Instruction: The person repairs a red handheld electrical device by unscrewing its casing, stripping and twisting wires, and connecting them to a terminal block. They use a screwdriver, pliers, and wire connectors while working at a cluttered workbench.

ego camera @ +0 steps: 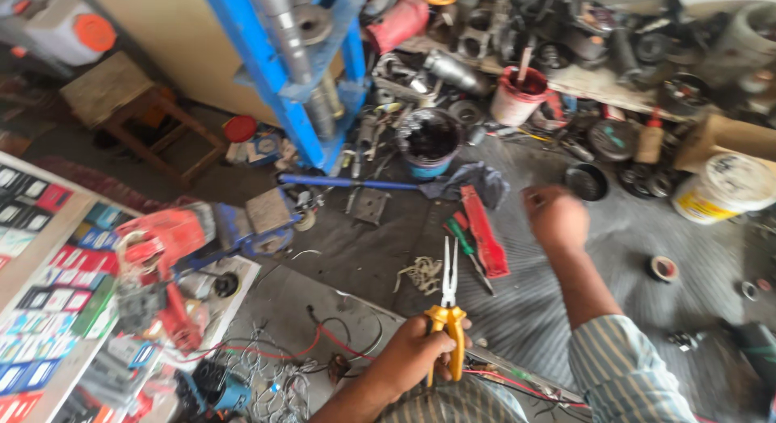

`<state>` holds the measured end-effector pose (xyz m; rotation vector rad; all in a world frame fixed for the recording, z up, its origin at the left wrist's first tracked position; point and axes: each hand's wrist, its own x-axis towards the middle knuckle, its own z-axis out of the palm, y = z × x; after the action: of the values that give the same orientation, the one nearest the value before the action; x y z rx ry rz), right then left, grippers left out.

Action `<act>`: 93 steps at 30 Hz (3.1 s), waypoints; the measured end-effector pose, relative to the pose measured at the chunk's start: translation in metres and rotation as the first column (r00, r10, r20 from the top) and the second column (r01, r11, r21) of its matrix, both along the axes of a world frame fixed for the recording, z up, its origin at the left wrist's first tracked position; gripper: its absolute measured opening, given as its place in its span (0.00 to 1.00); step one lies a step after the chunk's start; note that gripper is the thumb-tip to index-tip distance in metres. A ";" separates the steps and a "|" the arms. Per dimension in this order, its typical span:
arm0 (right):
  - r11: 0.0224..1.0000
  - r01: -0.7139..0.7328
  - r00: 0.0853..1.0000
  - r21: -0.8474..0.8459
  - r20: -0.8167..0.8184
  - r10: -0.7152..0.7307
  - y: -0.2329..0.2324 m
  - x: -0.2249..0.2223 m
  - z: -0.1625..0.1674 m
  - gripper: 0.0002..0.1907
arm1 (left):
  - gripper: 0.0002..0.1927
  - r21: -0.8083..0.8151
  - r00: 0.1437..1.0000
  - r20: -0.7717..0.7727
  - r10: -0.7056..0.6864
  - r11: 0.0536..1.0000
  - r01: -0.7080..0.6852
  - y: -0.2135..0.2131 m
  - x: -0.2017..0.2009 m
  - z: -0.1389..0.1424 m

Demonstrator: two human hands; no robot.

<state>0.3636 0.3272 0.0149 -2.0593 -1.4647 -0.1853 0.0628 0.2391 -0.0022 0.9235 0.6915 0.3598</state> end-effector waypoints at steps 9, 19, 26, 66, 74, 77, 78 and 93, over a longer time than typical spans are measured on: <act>0.983 -0.137 0.983 0.122 0.142 0.119 0.022 0.030 0.028 0.19 | 0.23 0.009 0.992 0.068 0.108 0.994 -0.108 0.004 -0.025 -0.005; 0.764 -0.401 0.912 -0.505 -0.299 0.281 0.047 -0.067 0.010 0.23 | 0.22 0.046 0.981 0.077 0.176 0.983 -0.180 0.009 -0.062 0.005; 0.754 -0.584 0.809 -0.302 -0.132 0.573 0.060 -0.179 -0.001 0.23 | 0.21 -0.063 0.947 0.157 0.281 0.960 -0.274 0.011 -0.087 0.005; 0.998 0.027 0.813 -0.062 -0.579 -0.058 -0.165 -0.157 0.026 0.12 | 0.26 0.102 0.926 0.077 -0.370 0.927 0.362 0.032 -0.043 -0.087; 0.999 0.053 0.797 -0.006 -0.602 -0.046 -0.239 -0.095 0.032 0.11 | 0.27 0.078 0.876 0.094 -0.474 0.880 0.468 -0.002 0.037 -0.105; 1.000 -0.002 0.843 0.005 -0.538 0.004 -0.267 -0.059 0.028 0.10 | 0.26 0.107 0.894 0.082 -0.440 0.896 0.431 -0.023 0.076 -0.104; 1.000 -0.030 0.867 0.007 -0.498 0.029 -0.277 -0.046 0.026 0.10 | 0.26 0.117 0.899 0.082 -0.431 0.899 0.421 -0.033 0.092 -0.103; 0.995 -0.086 0.793 0.040 -0.602 0.093 -0.376 0.085 -0.014 0.10 | 0.25 0.272 0.961 -0.093 -0.261 0.922 0.276 -0.130 0.283 -0.114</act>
<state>0.4481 -0.0483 0.0014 -1.7890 -1.1375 0.4712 0.3455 0.1091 -0.1158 1.2899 0.5612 0.1903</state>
